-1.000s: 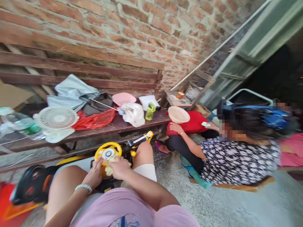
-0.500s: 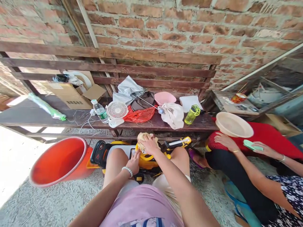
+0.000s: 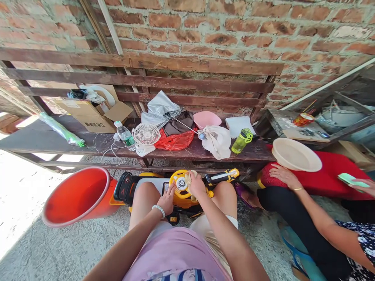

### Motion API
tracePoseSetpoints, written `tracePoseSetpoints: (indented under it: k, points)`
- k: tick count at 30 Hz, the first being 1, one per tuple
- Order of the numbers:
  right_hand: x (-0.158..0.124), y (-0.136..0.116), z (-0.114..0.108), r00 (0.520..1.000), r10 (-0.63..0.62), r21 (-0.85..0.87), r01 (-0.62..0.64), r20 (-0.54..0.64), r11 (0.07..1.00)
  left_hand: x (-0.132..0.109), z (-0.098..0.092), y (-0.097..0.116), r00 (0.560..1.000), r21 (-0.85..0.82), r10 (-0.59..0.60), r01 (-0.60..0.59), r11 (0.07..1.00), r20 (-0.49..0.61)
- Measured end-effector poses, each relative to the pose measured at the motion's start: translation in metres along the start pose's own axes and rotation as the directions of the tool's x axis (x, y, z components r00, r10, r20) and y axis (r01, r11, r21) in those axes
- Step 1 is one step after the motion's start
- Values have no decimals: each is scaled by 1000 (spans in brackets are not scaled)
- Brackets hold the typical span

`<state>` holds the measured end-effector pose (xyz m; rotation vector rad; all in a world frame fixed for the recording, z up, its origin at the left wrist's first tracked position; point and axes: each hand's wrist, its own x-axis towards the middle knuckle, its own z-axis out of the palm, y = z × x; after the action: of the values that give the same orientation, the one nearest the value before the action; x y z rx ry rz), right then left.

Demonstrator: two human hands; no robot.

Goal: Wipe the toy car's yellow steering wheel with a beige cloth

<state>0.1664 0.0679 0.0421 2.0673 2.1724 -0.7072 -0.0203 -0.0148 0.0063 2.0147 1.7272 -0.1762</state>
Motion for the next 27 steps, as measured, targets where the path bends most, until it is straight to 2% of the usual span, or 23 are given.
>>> tracePoseSetpoints:
  k: [3, 5, 8, 10, 12, 17, 19, 22, 27]
  points:
    - [-35, 2, 14, 997, 61, -31, -60, 46, 998, 1, 4, 0, 1000, -45, 3, -4, 999, -20]
    - [-58, 1, 23, 995, 38, -54, -33, 94, 998, 2, 6, 0, 999, -82, 9, -12, 997, -41]
    - [-85, -6, 30, 984, -94, -45, 102, 153, 994, 2, 7, 0, 997, -119, 10, -18, 993, -74]
    - [-93, -10, 27, 970, -179, -7, 182, 167, 983, 1, 7, -1, 996, -119, 19, -29, 992, -83]
    - [-92, -11, 20, 971, -195, 16, 195, 136, 981, 0, 6, -2, 997, -99, 35, -42, 994, -74]
    - [-66, -4, -1, 997, -76, -92, 74, -13, 993, 1, 6, -5, 998, -76, 28, -32, 997, -52]
    - [-56, -2, -3, 999, -50, -144, 50, 4, 988, 2, 8, -4, 998, -82, 20, -25, 996, -58]
    - [-53, -4, 0, 996, -77, -200, 85, 46, 976, 4, 10, -4, 998, -70, 18, -22, 997, -66]
    - [-72, -17, 9, 980, -174, -222, 193, 99, 956, 4, 9, -2, 999, -40, 15, -17, 999, -52]
